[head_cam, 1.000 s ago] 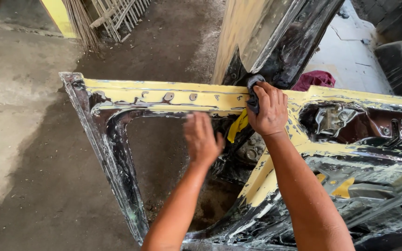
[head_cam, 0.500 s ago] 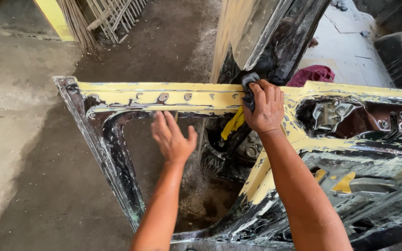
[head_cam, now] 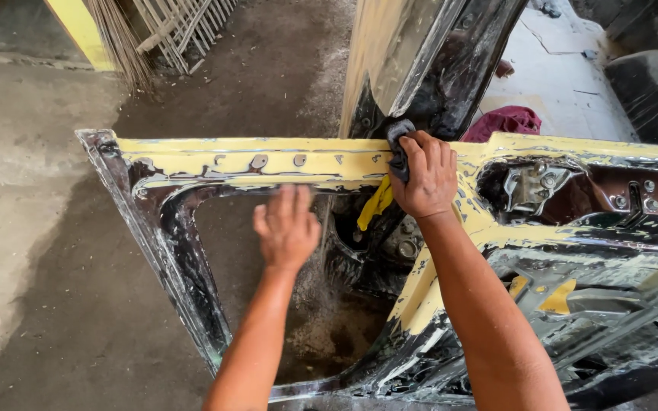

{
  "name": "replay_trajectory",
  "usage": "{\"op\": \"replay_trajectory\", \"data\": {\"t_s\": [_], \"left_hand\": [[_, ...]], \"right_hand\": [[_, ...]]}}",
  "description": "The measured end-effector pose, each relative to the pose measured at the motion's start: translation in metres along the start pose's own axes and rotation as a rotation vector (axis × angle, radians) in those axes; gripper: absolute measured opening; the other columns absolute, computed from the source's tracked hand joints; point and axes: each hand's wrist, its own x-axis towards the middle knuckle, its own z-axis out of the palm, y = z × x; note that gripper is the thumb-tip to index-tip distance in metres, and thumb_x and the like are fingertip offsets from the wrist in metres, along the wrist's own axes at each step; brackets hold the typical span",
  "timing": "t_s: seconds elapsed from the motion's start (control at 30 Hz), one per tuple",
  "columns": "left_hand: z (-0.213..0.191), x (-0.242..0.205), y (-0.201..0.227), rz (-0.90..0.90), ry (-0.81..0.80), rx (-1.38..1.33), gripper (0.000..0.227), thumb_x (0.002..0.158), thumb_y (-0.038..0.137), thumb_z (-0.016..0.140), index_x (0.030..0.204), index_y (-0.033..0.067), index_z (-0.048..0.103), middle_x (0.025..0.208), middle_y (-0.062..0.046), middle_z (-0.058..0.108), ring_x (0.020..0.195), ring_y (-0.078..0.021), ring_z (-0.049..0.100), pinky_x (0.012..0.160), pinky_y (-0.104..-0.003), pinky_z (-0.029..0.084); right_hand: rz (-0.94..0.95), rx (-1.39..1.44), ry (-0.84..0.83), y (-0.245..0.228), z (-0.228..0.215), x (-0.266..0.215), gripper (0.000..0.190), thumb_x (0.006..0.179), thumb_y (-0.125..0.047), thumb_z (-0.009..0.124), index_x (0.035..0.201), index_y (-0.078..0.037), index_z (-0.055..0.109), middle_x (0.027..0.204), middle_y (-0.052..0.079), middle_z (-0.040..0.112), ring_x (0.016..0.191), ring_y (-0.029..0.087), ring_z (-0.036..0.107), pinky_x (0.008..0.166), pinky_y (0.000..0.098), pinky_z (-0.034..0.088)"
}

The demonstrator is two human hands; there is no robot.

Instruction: The person scrubs a large, yellow-painted metal car frame with a dark cloth, focusing on the edges and crevices. They periodically dip the cloth into a green bucket of water to rinse it before continuing to wipe the surface of the frame.

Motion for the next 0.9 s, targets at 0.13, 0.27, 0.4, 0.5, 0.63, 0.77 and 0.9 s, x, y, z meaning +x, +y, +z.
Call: {"op": "replay_trajectory", "data": {"t_s": [0.13, 0.27, 0.4, 0.5, 0.63, 0.77, 0.9], "left_hand": [[-0.01, 0.008, 0.021, -0.158, 0.122, -0.055, 0.071, 0.099, 0.038, 0.061, 0.157, 0.0039, 0.036, 0.159, -0.021, 0.027, 0.147, -0.0368, 0.032, 0.12, -0.059, 0.024], [-0.008, 0.025, 0.106, -0.045, 0.021, -0.152, 0.072, 0.09, 0.031, 0.067, 0.15, 0.001, 0.043, 0.155, -0.022, 0.034, 0.144, -0.0373, 0.036, 0.116, -0.058, 0.029], [0.003, 0.026, 0.144, 0.22, -0.131, -0.222, 0.068, 0.092, 0.03, 0.065, 0.15, 0.0039, 0.042, 0.158, -0.02, 0.033, 0.149, -0.0341, 0.032, 0.118, -0.059, 0.03], [0.0, 0.033, 0.115, 0.287, -0.319, -0.111, 0.074, 0.094, 0.031, 0.062, 0.158, 0.0108, 0.032, 0.164, -0.014, 0.027, 0.155, -0.0273, 0.024, 0.121, -0.057, 0.023], [-0.045, 0.04, 0.039, 0.03, -0.722, -0.228, 0.077, 0.098, 0.041, 0.051, 0.161, 0.0146, 0.016, 0.17, -0.008, 0.01, 0.154, -0.0244, 0.009, 0.119, -0.06, 0.01], [-0.018, 0.004, 0.015, -0.124, -0.393, -0.07, 0.078, 0.098, 0.045, 0.051, 0.16, 0.0071, 0.022, 0.168, -0.018, 0.016, 0.154, -0.0331, 0.014, 0.12, -0.061, 0.011], [0.005, 0.007, 0.07, -0.075, -0.328, -0.116, 0.08, 0.1, 0.046, 0.053, 0.161, 0.0027, 0.025, 0.166, -0.024, 0.019, 0.154, -0.0391, 0.018, 0.124, -0.062, 0.015]], "right_hand": [[0.012, -0.017, -0.026, 0.0, 0.0, -0.003, 0.047, 0.086, -0.02, 0.075, 0.129, -0.006, 0.061, 0.129, 0.014, 0.062, 0.112, 0.037, 0.058, 0.095, 0.0471, 0.045], [0.0, -0.015, -0.009, 0.002, 0.001, -0.002, 0.046, 0.089, -0.02, 0.077, 0.13, -0.006, 0.061, 0.13, 0.013, 0.062, 0.112, 0.036, 0.058, 0.096, 0.0471, 0.045], [-0.021, -0.004, -0.014, 0.005, 0.001, -0.004, 0.048, 0.084, -0.021, 0.077, 0.128, -0.006, 0.062, 0.128, 0.014, 0.061, 0.11, 0.037, 0.059, 0.093, 0.0473, 0.045], [-0.032, 0.001, 0.011, 0.008, 0.002, -0.006, 0.045, 0.089, -0.016, 0.08, 0.129, -0.007, 0.062, 0.13, 0.012, 0.061, 0.113, 0.035, 0.057, 0.098, 0.0462, 0.045], [-0.018, 0.014, -0.072, 0.014, -0.007, -0.015, 0.051, 0.078, -0.019, 0.084, 0.123, -0.007, 0.063, 0.128, 0.012, 0.061, 0.112, 0.036, 0.057, 0.095, 0.0475, 0.044], [0.071, 0.021, -0.063, 0.024, -0.014, -0.026, 0.05, 0.077, -0.017, 0.084, 0.122, -0.007, 0.063, 0.125, 0.013, 0.061, 0.112, 0.037, 0.056, 0.095, 0.0479, 0.043], [0.131, 0.013, -0.037, 0.043, -0.028, -0.044, 0.041, 0.089, -0.014, 0.082, 0.123, -0.004, 0.061, 0.125, 0.018, 0.06, 0.11, 0.04, 0.055, 0.096, 0.0496, 0.044]]}}
